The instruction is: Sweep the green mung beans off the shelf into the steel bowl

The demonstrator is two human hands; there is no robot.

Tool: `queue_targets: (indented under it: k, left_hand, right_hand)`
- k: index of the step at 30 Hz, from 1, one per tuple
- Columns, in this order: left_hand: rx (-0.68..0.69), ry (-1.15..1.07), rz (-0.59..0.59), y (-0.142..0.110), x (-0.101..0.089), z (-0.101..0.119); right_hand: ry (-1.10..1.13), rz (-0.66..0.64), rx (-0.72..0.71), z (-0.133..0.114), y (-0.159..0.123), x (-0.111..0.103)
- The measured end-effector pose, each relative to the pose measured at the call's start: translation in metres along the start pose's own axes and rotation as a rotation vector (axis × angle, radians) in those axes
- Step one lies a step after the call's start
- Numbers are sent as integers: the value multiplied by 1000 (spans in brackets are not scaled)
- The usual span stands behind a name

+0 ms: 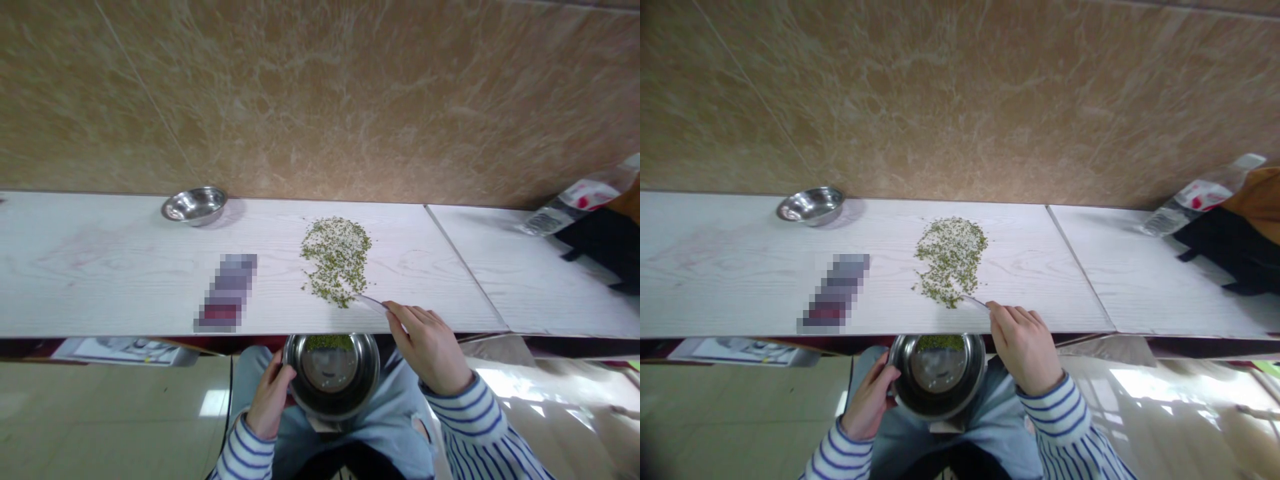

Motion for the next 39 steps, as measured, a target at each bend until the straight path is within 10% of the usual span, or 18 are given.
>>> queue_targets:
  k: [39]
  left_hand:
    - [-32, -119, -65, -19, 7, 7]
  right_hand:
    - [8, -30, -65, -28, 9, 8]
Point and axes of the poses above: each hand's wrist, its own y-axis towards the middle knuckle, its own x-axis out of the palm, z = x × y, the point moved 10 cm from there along y, towards the middle knuckle, and after that the axes turned 2 degrees about -y, right-handed, at the moved point
